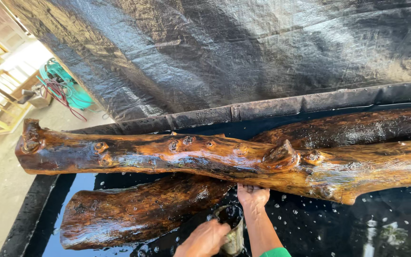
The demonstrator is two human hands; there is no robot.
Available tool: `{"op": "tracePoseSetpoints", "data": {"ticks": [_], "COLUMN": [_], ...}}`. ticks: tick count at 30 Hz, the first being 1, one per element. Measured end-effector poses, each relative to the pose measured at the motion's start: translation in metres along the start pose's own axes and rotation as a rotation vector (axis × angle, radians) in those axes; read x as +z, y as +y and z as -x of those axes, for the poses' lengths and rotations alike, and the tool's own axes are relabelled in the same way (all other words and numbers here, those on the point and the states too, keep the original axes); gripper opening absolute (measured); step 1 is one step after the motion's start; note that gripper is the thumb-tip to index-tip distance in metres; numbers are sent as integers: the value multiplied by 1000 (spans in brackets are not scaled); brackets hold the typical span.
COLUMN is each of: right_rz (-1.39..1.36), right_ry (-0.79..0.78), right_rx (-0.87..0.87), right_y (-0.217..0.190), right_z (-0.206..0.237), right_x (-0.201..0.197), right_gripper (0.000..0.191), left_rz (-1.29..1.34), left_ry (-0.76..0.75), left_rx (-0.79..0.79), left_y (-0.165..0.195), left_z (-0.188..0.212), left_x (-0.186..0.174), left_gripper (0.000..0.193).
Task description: The person pours a dark liquid from a tin can onto two large wooden logs resting in a water-filled trough and rubs the liquid into the wood with their hands. The person moves along the length of the logs, repeatedly scooping liquid and spreading it over the surface.
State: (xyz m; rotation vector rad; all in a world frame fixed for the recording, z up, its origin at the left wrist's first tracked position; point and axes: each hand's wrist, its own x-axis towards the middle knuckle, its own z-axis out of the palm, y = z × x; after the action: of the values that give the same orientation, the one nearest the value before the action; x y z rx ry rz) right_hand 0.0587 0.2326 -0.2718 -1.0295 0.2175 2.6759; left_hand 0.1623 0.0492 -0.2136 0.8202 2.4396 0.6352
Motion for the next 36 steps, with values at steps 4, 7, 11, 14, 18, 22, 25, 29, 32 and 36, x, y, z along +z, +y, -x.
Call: {"op": "tracePoseSetpoints", "data": {"ticks": [4,7,11,14,18,22,25,29,32,36], "right_rz": [-63,-111,-87,-51,-179,-230,-154,-208,-207,-179], "right_ry": [14,103,85,48,43,57,81,206,255,271], "right_rx": [19,57,73,60,6,-132,-174,-265,-247,-252], "right_y": [-10,-14,-13,-9,-9,-9,-9,-9,-10,-10], "right_z": [-11,-15,-8,-7,-22,-44,-57,-69,-71,-71], "right_x": [16,35,45,45,44,42,40,38,34,35], "right_gripper": [57,64,66,65,66,63,60,51,43,31], "left_rz": [-142,-183,-201,-231,-322,-322,-308,-287,-263,-316], "left_ry": [28,11,-90,-141,-315,-344,-337,-390,-399,-413], "left_rx": [89,117,95,94,45,43,50,22,31,42], "left_y": [13,20,25,29,44,53,51,48,46,44], "left_z": [-4,-13,-30,-40,-66,-86,-97,-110,-115,-120], "left_x": [-37,-72,-121,-145,-159,-166,-169,-164,-159,-159], "left_gripper": [11,15,19,21,21,21,20,15,14,18]}}
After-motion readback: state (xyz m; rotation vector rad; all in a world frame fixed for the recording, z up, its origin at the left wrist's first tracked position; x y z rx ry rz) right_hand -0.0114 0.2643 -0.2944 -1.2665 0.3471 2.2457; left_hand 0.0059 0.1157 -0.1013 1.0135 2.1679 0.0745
